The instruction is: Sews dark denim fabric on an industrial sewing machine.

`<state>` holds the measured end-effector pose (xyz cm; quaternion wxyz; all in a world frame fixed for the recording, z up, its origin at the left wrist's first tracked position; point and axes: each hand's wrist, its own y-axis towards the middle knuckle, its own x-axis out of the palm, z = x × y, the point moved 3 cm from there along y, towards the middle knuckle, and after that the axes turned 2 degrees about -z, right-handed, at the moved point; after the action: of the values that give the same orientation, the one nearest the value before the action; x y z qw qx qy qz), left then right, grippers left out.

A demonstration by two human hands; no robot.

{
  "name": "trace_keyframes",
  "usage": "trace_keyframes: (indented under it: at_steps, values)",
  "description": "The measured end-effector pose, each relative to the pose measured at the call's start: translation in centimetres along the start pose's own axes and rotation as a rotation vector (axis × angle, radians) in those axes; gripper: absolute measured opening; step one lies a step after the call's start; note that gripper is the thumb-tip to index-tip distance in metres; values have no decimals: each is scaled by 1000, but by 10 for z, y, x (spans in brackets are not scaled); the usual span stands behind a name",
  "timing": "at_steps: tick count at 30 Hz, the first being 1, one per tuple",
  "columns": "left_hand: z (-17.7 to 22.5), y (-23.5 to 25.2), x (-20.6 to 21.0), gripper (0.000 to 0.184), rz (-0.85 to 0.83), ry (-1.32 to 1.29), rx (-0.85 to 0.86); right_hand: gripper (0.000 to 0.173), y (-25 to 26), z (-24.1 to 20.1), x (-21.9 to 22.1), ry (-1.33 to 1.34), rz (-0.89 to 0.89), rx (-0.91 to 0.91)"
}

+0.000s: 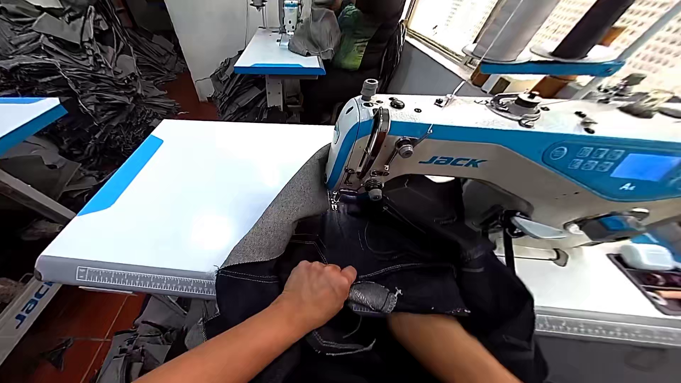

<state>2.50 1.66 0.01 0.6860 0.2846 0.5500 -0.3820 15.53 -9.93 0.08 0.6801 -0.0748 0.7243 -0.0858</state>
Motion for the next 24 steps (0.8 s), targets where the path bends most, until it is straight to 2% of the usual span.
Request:
trace_keyframes:
  at_steps: [3,5,6,7,8,10,13,15,17,19,24]
  values:
    - [-5,-3,8,26,55,-12,31,12,-29,-15,-25,123,242,-368]
    - [-8,-3,9,26,99,-20,55,8,-23,-8,-45,47,446,-435]
    - [-9,-4,10,26,116,-28,61,26,-9,4,-44,-15,512,-443]
    - [-10,-4,10,24,138,-35,69,48,9,18,-38,-44,519,-435]
    - [-12,-4,10,22,162,-35,80,61,28,30,-29,-28,468,-424]
    - [-16,-2,10,20,157,-57,86,59,59,44,-12,53,371,-409]
    - [-19,-3,9,19,151,-58,100,44,74,41,-1,75,435,-421]
    - [-16,-3,2,26,89,4,57,33,72,38,2,-5,550,-446]
    - [-9,0,-11,42,-121,87,-69,30,68,35,-1,-90,587,-453]
    - [-5,3,-19,44,-295,145,-138,30,67,27,-2,-161,572,-427]
    - [-5,4,-24,42,-376,196,-107,37,61,14,3,-242,648,-347]
